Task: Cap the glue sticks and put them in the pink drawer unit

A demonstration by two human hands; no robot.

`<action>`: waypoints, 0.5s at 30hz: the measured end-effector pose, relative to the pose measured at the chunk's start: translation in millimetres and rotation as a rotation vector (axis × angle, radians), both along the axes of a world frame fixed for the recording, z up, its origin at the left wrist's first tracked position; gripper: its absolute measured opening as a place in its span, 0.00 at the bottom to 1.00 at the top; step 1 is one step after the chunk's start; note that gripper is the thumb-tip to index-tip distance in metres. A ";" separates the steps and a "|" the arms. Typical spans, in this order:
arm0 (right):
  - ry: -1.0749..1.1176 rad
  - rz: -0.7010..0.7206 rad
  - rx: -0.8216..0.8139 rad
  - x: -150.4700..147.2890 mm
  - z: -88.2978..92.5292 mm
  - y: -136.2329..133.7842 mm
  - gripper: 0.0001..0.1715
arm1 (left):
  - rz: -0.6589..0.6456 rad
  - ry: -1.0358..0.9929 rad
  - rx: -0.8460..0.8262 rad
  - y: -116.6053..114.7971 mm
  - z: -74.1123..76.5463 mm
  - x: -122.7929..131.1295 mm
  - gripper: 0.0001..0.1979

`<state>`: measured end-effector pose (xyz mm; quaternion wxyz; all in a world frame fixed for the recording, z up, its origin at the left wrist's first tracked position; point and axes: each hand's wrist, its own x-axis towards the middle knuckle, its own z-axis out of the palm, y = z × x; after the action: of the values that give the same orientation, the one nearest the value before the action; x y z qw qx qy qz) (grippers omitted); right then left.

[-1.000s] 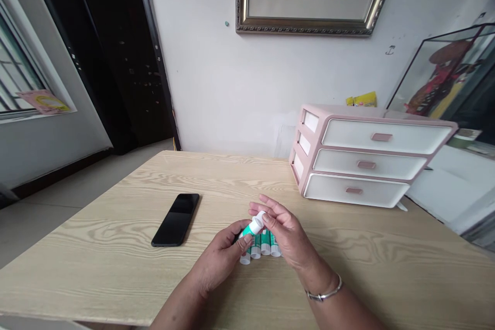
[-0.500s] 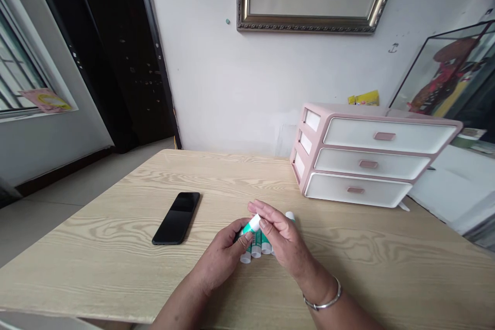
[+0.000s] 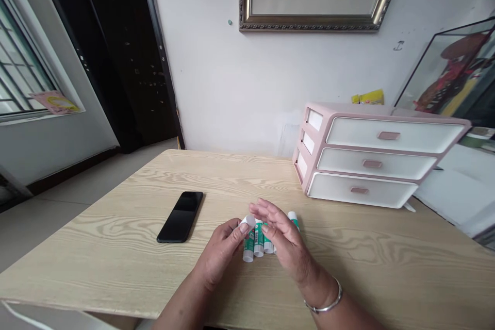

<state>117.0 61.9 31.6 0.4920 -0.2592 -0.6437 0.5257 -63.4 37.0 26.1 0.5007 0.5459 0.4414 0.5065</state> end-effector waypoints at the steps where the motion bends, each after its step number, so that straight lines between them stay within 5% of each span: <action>1: -0.039 0.005 0.016 -0.3 -0.8 0.2 0.22 | 0.014 -0.004 0.007 1.0 -3.3 -1.0 0.29; 6: -0.234 -0.022 0.215 -4.8 -4.5 -4.0 0.27 | 0.031 -0.028 -0.022 2.9 -14.6 -3.8 0.31; 15: -0.366 -0.121 0.558 -9.3 -1.0 -4.9 0.43 | 0.007 -0.100 -0.092 0.9 -10.7 -3.0 0.34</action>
<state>107.8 57.0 30.6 0.4505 -0.2423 -0.8238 0.2441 -66.4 37.9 15.3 0.5450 0.4947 0.4406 0.5139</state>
